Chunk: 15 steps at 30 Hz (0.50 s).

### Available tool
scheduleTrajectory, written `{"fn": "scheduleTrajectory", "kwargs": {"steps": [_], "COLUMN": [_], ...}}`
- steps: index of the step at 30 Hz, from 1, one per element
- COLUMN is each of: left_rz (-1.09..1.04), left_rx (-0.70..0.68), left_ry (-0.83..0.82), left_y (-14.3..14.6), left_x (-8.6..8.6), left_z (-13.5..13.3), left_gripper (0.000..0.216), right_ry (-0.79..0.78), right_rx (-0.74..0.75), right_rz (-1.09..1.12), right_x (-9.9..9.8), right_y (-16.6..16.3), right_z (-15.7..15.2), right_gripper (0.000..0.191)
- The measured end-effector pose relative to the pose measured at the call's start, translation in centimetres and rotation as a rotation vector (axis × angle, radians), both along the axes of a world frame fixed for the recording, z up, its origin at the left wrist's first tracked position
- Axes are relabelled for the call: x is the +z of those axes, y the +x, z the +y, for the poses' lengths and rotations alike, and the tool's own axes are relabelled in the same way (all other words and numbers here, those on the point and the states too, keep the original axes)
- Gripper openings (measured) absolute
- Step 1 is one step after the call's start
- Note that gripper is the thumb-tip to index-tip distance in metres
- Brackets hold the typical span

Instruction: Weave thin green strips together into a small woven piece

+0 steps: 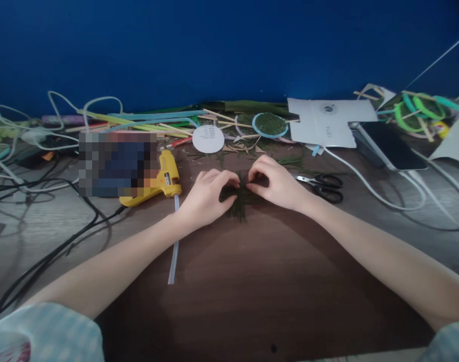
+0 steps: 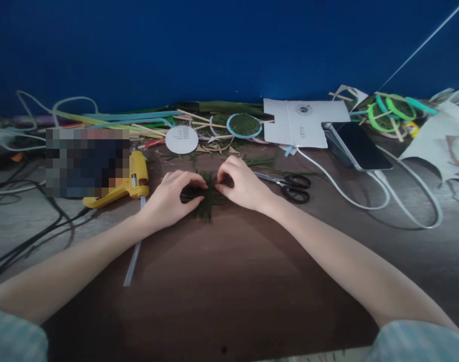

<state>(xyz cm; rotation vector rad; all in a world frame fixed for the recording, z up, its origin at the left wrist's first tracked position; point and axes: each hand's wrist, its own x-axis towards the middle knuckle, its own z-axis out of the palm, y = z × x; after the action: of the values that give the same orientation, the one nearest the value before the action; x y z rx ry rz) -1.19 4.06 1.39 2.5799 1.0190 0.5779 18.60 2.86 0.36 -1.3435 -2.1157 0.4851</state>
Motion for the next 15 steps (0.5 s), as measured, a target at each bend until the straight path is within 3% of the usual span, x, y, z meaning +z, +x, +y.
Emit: {"fn": "scheduleTrajectory", "kwargs": {"steps": [15], "left_rz": [0.049], "left_rx": [0.010], "left_ry": [-0.011], "left_y": [0.11], "left_x": [-0.03], "left_z": [0.20], "left_gripper": [0.016], "right_ry": [-0.074], "right_rx": [-0.045], "right_rz": [0.075], "right_x": [0.71], "right_y": [-0.05], "right_z": [0.36], "right_gripper": [0.018]}}
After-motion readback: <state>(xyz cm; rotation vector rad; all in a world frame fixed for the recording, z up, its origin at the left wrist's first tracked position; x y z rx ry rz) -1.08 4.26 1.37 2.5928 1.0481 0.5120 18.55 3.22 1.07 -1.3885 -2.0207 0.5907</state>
